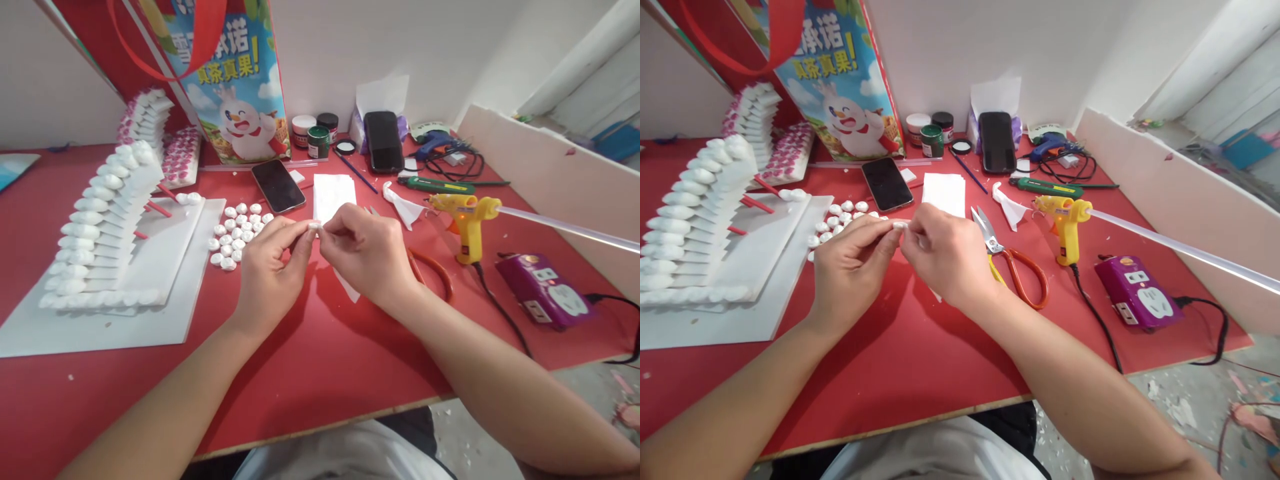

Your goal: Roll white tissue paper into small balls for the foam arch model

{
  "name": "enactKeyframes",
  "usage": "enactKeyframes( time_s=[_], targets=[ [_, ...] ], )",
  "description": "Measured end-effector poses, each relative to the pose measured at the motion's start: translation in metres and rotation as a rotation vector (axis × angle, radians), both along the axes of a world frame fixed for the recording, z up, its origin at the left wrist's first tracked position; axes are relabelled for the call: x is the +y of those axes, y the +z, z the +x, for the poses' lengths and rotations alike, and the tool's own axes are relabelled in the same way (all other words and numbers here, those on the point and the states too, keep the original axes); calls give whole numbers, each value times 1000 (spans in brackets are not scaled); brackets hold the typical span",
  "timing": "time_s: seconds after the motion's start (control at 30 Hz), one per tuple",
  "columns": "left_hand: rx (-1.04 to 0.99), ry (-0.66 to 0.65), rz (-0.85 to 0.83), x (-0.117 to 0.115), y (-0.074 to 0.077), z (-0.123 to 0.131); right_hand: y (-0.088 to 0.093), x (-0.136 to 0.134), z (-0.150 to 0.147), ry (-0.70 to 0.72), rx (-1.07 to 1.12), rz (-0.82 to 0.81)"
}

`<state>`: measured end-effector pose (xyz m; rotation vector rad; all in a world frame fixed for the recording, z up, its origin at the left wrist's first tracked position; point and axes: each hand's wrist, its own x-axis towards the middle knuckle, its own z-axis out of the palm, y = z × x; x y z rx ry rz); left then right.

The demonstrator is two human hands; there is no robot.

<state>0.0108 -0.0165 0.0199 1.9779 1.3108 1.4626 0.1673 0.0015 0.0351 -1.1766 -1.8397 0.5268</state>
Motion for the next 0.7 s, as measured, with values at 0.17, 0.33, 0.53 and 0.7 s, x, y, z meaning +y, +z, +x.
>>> enactKeyframes(
  time_s=[0.17,0.33,0.53,0.7],
  targets=[
    [-40,-56,-68,5,0,-6,9,3,8,36,36,-150],
    [-69,-143,-122,10,3,-15,18,25,28,304,398,-775],
    [-58,-196,-78,10,4,-16,20,22,28,552,528,-1009],
    [-68,-203,-96,10,4,-16,21,20,24,582,521,-1043]
  ],
)
